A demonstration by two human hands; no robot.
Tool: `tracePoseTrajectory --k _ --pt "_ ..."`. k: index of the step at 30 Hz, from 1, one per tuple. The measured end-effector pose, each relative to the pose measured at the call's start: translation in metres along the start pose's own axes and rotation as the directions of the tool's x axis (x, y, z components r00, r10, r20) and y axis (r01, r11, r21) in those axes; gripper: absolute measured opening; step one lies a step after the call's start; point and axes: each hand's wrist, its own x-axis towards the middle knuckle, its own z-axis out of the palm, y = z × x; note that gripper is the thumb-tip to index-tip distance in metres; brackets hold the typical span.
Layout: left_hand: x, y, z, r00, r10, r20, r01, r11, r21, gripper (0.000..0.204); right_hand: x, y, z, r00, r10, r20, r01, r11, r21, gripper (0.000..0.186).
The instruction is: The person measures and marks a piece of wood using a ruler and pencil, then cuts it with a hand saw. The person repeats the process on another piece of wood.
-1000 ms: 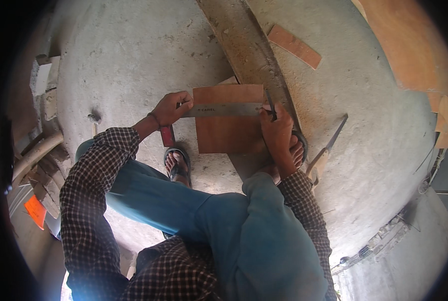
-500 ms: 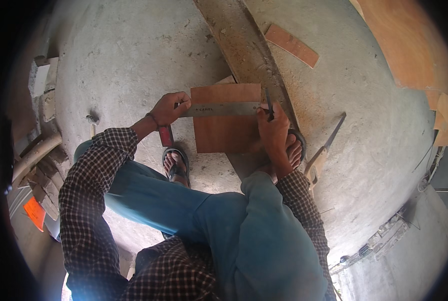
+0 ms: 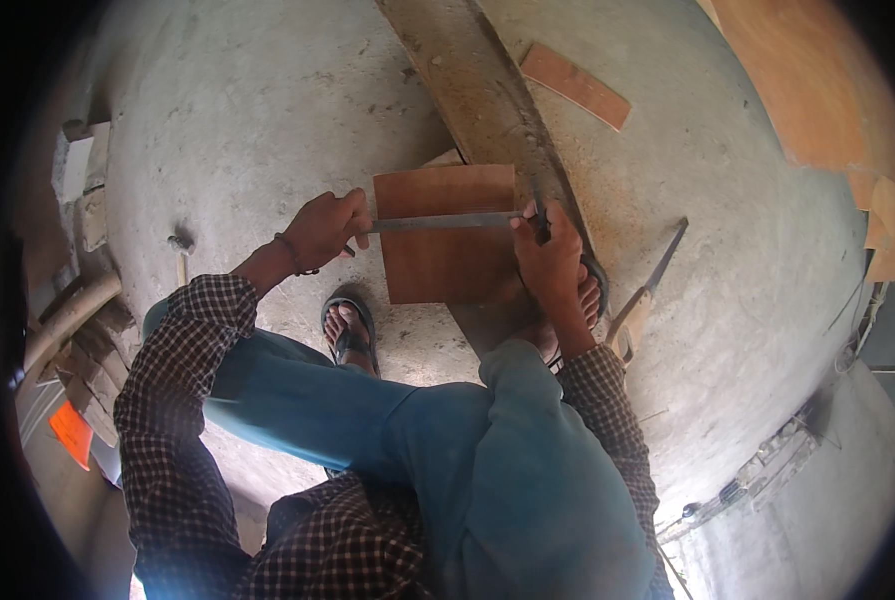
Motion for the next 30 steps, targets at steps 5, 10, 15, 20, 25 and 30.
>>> tracePoseTrajectory --k 5,10,15,20,25,30 --pt "-0.025 0.014 -0.007 0.990 0.036 0.134 -0.024 0.995 -0.092 0.023 -0.008 -0.006 -0.008 1.000 0.007 -0.005 -0.006 0.967 0.256 0.014" --pt "-0.032 0.006 0.004 0.990 0.137 -0.022 -0.138 0.988 -0.072 0.039 -0.008 0.012 -0.023 0.980 -0.027 0.195 -0.014 0.978 0.207 0.016" --pt "-0.013 -0.005 0.011 0.982 0.113 -0.154 -0.117 0.993 -0.017 0.053 -0.003 0.005 0.006 1.000 -0.016 -0.009 0.017 0.993 0.113 0.021" --pt "-0.001 -0.012 0.009 0.968 0.088 -0.235 -0.087 0.996 0.014 0.060 0.008 -0.011 0.015 0.993 0.117 -0.018 -0.117 0.992 -0.053 0.031" --pt "0.007 -0.014 0.010 0.958 0.073 -0.277 -0.068 0.997 0.027 0.064 0.012 -0.015 0.022 0.990 0.093 -0.104 -0.100 0.993 -0.062 0.028" --pt "0.014 -0.012 0.004 0.964 0.084 -0.251 -0.072 0.996 0.054 0.064 0.017 -0.015 0.024 0.989 0.046 -0.140 -0.057 0.996 -0.075 0.027"
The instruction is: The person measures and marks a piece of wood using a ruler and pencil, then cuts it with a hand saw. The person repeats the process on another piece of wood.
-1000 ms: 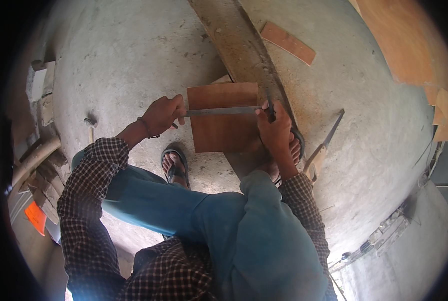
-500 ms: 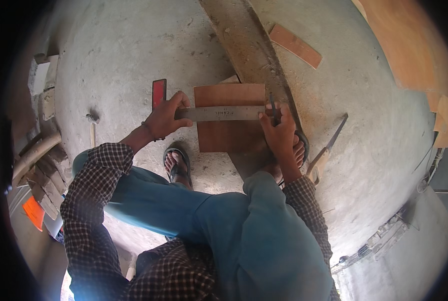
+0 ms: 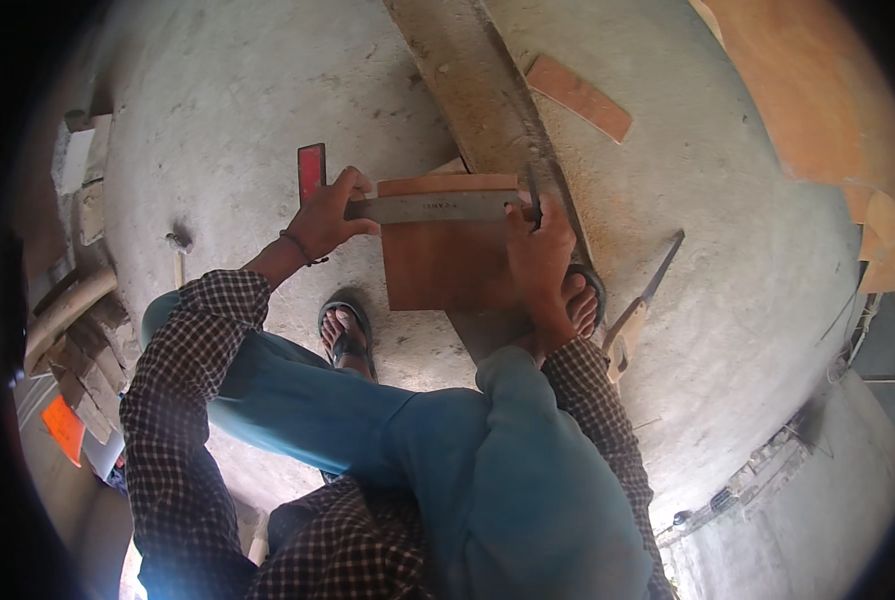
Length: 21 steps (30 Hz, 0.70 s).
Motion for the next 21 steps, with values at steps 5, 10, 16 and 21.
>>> tracePoseTrajectory --k 5,10,16,21 --pt "0.005 -0.005 0.000 0.999 0.043 0.003 -0.042 0.999 -0.026 0.058 0.004 -0.012 -0.001 1.000 0.011 0.005 -0.011 1.000 0.005 0.026" --pt "0.008 -0.008 0.000 0.996 0.083 0.018 -0.083 0.997 -0.002 0.050 0.004 -0.002 0.004 0.991 -0.119 -0.060 0.118 0.993 -0.023 0.025" --pt "0.010 -0.005 -0.002 0.996 0.088 0.026 -0.088 0.996 0.007 0.047 0.004 0.007 0.008 0.989 -0.138 -0.054 0.136 0.990 -0.023 0.025" --pt "0.009 0.001 -0.006 0.997 0.065 0.049 -0.067 0.997 0.045 0.047 0.004 0.014 0.010 0.989 -0.141 -0.055 0.140 0.990 -0.014 0.024"
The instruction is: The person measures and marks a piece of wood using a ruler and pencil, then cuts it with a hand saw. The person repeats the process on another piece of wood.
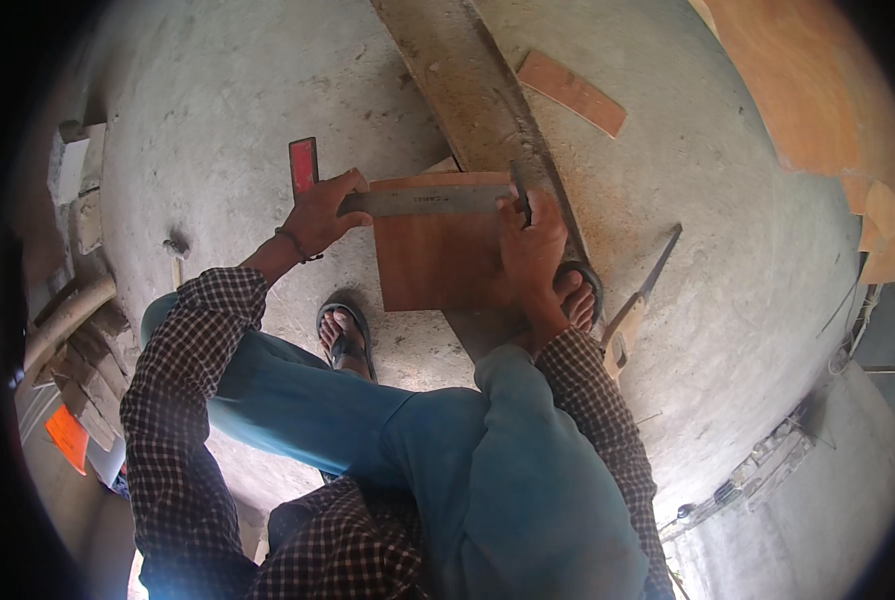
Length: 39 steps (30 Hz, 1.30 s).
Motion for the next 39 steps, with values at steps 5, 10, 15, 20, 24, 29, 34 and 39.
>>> tracePoseTrajectory --k 5,10,15,20,24,29,34,39 --pt "-0.002 -0.003 0.003 0.998 0.043 -0.043 -0.042 0.999 0.029 0.047 -0.001 -0.004 0.001 0.999 -0.014 -0.030 0.015 0.999 0.036 0.024" --pt "-0.001 -0.003 0.002 1.000 0.024 -0.001 -0.024 0.999 0.024 0.046 0.000 -0.005 0.000 1.000 -0.025 -0.011 0.026 1.000 0.006 0.023" --pt "0.000 -0.009 0.004 0.997 0.065 -0.033 -0.063 0.997 0.050 0.046 -0.002 -0.007 0.002 1.000 -0.016 -0.021 0.017 1.000 0.022 0.022" --pt "0.001 -0.013 0.008 0.997 0.063 -0.049 -0.060 0.996 0.061 0.052 -0.003 -0.006 0.006 0.996 -0.072 -0.058 0.072 0.997 -0.001 0.025" --pt "0.000 -0.016 0.008 0.996 0.074 -0.052 -0.071 0.996 0.053 0.055 -0.002 -0.005 0.006 0.999 -0.041 -0.006 0.041 0.999 -0.018 0.029" --pt "0.002 -0.017 0.009 0.992 0.105 -0.066 -0.101 0.993 0.055 0.055 -0.001 -0.001 0.002 0.999 -0.027 0.038 0.029 0.999 -0.042 0.033" --pt "0.001 -0.019 0.010 0.990 0.114 -0.080 -0.110 0.993 0.051 0.056 0.001 0.006 0.002 0.996 -0.084 0.029 0.085 0.995 -0.055 0.035" --pt "0.001 -0.019 0.014 0.961 0.210 -0.181 -0.208 0.978 0.033 0.049 0.007 0.005 -0.006 0.994 -0.037 0.104 0.038 0.999 -0.007 0.035"
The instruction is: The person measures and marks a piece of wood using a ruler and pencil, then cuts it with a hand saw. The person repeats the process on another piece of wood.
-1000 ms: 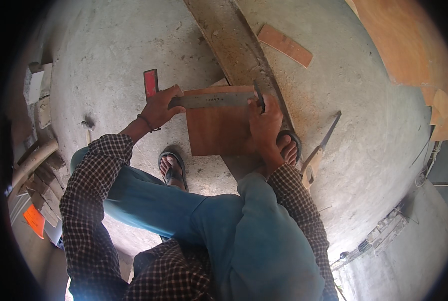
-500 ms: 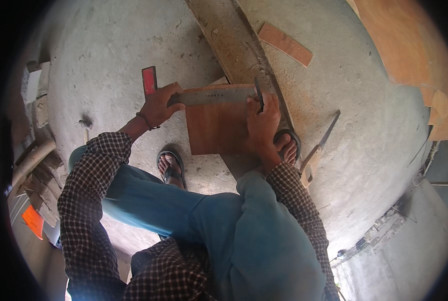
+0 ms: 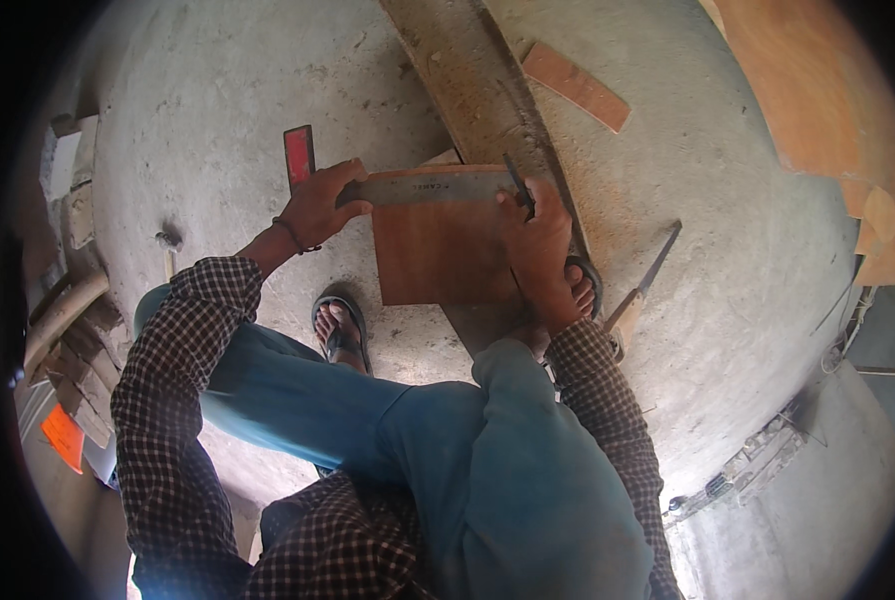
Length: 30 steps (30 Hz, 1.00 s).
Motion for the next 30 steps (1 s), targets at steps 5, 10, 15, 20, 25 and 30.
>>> tracePoseTrajectory --k 5,10,15,20,25,30 --pt "0.002 0.005 -0.004 0.999 -0.037 0.038 0.038 0.999 -0.001 0.046 0.011 -0.009 -0.013 0.988 0.087 0.126 -0.094 0.994 0.048 0.032" --pt "0.005 0.008 -0.007 0.985 -0.128 0.118 0.126 0.992 0.024 0.051 0.014 -0.002 -0.014 0.988 0.057 0.143 -0.071 0.993 0.090 0.030" --pt "0.005 0.013 -0.009 0.971 -0.190 0.148 0.186 0.982 0.039 0.055 0.013 -0.006 -0.014 0.982 0.117 0.148 -0.135 0.984 0.118 0.028" --pt "0.004 0.011 -0.008 0.985 -0.126 0.117 0.125 0.992 0.016 0.054 0.011 -0.003 -0.014 0.987 0.094 0.132 -0.109 0.987 0.115 0.028" --pt "0.004 0.005 -0.006 0.986 -0.121 0.113 0.120 0.993 0.011 0.051 0.014 -0.009 -0.019 0.982 0.099 0.159 -0.117 0.988 0.105 0.027" --pt "0.002 0.005 -0.002 0.998 -0.050 0.025 0.050 0.999 -0.020 0.046 0.013 -0.002 -0.013 0.992 0.047 0.117 -0.059 0.992 0.109 0.031"
